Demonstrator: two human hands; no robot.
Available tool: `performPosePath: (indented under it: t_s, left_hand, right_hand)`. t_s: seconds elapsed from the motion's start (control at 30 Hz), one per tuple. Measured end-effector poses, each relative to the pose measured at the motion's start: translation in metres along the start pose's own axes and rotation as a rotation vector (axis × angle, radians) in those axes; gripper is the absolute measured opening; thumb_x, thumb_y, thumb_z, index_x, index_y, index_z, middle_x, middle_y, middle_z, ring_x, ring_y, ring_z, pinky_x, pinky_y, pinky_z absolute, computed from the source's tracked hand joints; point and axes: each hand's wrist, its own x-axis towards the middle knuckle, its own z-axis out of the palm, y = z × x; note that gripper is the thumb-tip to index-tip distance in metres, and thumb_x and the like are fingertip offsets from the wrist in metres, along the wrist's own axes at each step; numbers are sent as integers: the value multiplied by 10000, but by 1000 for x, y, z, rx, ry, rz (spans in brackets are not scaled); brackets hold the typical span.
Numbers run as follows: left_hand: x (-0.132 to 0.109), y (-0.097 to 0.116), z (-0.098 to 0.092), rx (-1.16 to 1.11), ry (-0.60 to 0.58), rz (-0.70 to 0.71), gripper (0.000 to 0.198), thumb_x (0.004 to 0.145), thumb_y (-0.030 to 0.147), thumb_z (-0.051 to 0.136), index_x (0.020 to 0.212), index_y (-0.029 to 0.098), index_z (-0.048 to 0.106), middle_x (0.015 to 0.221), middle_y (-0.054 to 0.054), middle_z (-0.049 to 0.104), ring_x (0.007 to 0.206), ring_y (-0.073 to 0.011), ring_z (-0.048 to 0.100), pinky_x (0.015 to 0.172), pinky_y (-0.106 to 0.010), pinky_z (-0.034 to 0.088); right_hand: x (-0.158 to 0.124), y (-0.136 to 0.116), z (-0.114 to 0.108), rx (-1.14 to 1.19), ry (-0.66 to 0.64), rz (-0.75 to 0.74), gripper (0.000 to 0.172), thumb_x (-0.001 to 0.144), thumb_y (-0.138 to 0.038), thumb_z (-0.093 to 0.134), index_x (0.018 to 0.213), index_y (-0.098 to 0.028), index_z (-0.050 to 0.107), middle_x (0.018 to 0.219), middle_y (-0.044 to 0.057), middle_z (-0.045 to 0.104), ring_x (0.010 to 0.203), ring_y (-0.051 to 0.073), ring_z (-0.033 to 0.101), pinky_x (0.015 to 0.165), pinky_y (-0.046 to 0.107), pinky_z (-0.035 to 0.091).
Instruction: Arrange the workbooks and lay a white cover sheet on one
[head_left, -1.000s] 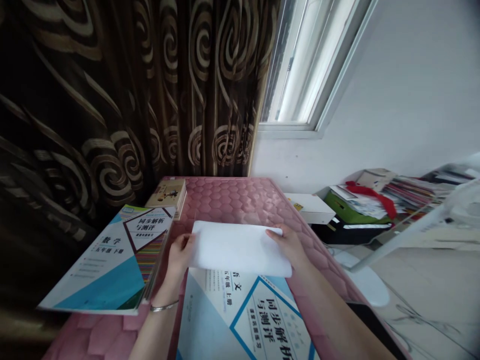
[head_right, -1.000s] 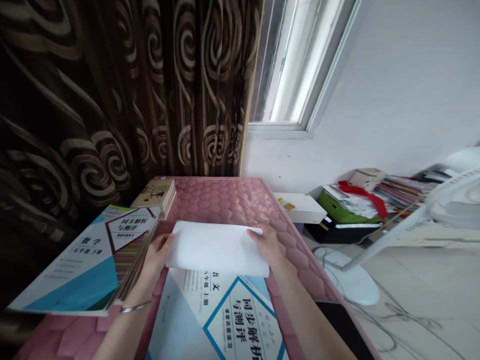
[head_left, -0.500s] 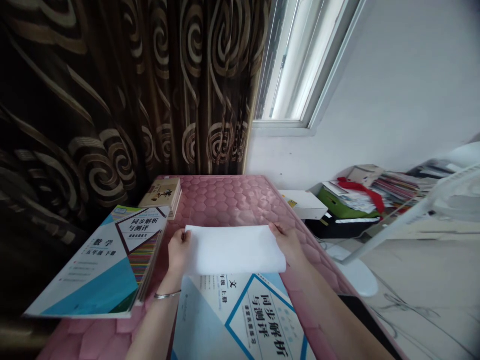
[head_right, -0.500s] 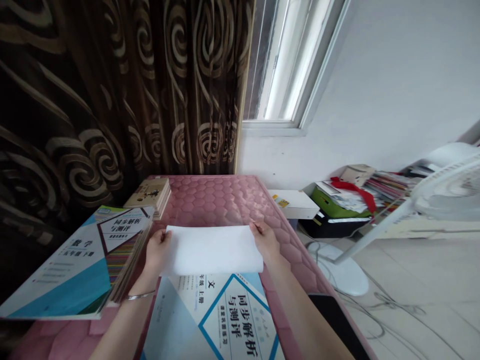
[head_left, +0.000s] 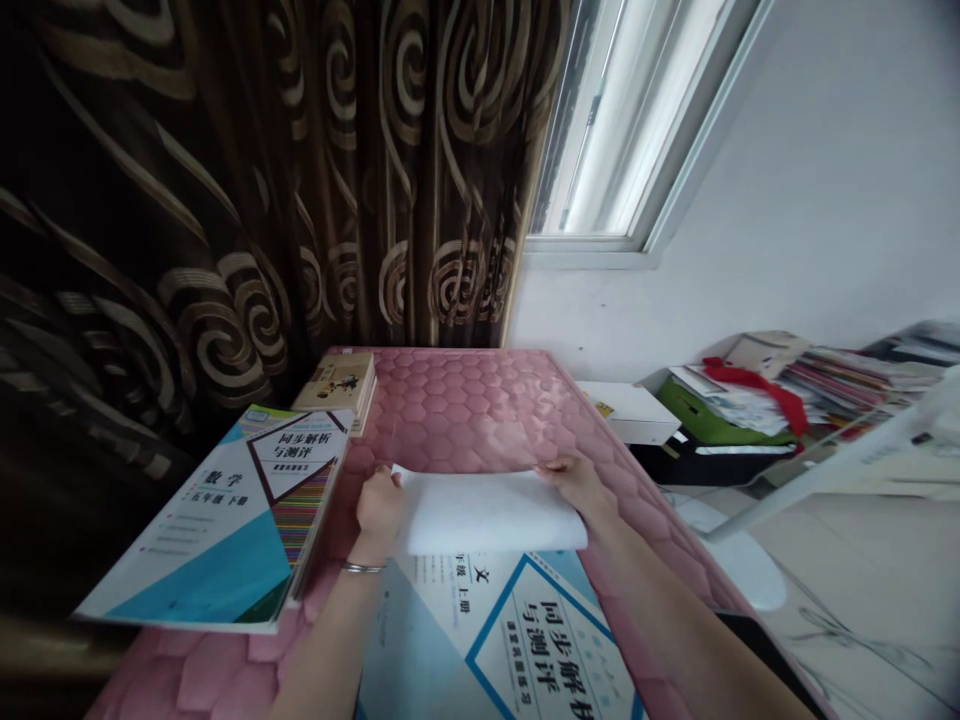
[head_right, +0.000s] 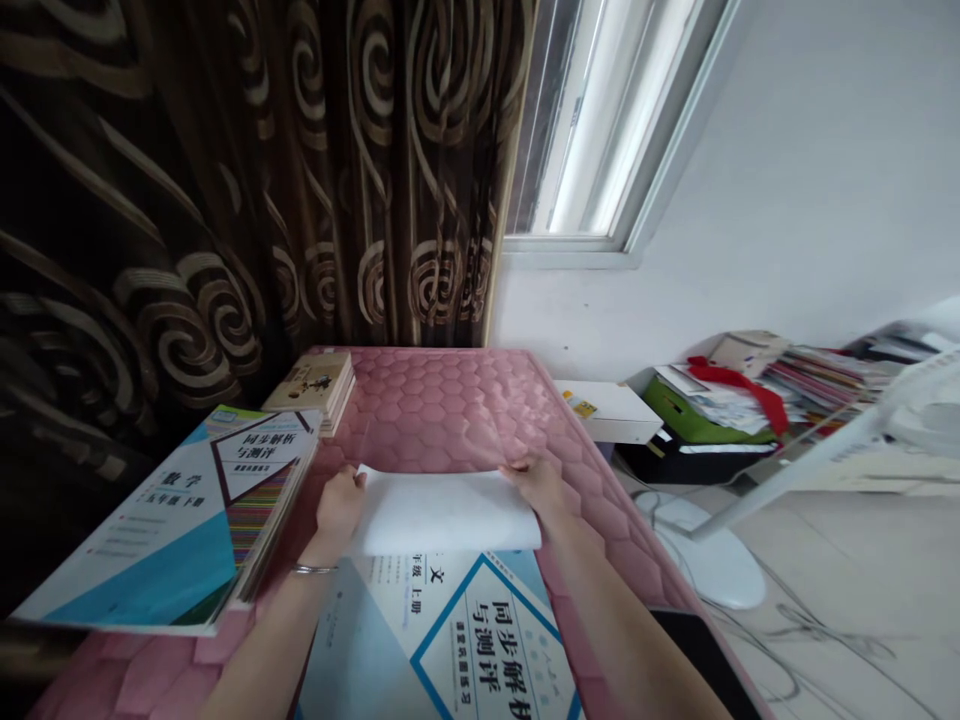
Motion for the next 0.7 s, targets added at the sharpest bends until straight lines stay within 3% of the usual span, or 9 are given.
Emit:
performPosePath:
  t_s: [0.1, 0.17, 0.27, 0.37, 0.5, 0.6, 0.7]
  left_hand:
    - [3, 0, 2, -5, 28, -3, 257, 914, 261, 479, 1028, 111, 654, 967, -206, 717, 873, -259, 706, 680, -290, 469]
    - [5, 0, 3, -18, 48, 9, 260, 898, 260, 504, 1016, 89, 660, 960, -226, 709, 877, -278, 703, 678, -301, 468]
    - [9, 1, 3, -25, 72, 19, 280, 880, 249, 526, 1021, 44, 654, 955, -261, 691, 875, -315, 694, 685, -336, 473]
    - [12, 3, 4, -25, 96, 31, 284, 866, 238, 545, 1028, 26, 641, 1057, -277, 650, 946, -334, 668, 743, -358, 475]
    - [18, 5, 5, -68, 113, 53, 275, 830, 211, 580, 1006, 5, 631, 1151, -292, 591, 1087, -364, 599, 843, -365, 451]
    - [27, 6, 6, -134, 110, 32, 321, 783, 153, 599, 1051, -25, 591, 1145, -315, 584, 1097, -382, 585, 846, -373, 440]
    - [40, 5, 6, -232, 97, 10, 283, 724, 113, 618, 968, -29, 597, 1057, -310, 624, 1035, -384, 615, 820, -385, 442]
  right_hand:
    - [2, -19, -9, -142, -44, -18, 127, 629, -274, 712, 570, -193, 634, 640, 55, 695, 694, 219, 662, 660, 291, 467]
    - [-6, -41, -10, -262, -71, -108, 62, 688, -236, 690, 725, -186, 688, 814, 95, 728, 810, 243, 673, 754, 334, 472]
    - [-33, -84, 6, -275, -209, -377, 214, 820, -256, 604, 1003, -218, 708, 1151, 97, 686, 1050, 225, 630, 926, 335, 441]
    - [-65, -119, 36, -237, -457, -622, 416, 880, -380, 560, 1267, -237, 609, 1418, 86, 513, 1327, 242, 431, 1107, 408, 304]
    - [-89, -138, 66, -328, -616, -575, 577, 912, -532, 453, 1426, -270, 442, 1558, 82, 285, 1436, 353, 200, 1102, 640, 164]
    - [-95, -139, 73, -354, -657, -538, 598, 928, -572, 372, 1449, -281, 400, 1571, 88, 249, 1441, 373, 158, 1074, 688, 138]
    - [-98, -139, 76, -367, -674, -541, 603, 930, -593, 339, 1453, -296, 390, 1574, 92, 244, 1442, 375, 145, 1067, 700, 107]
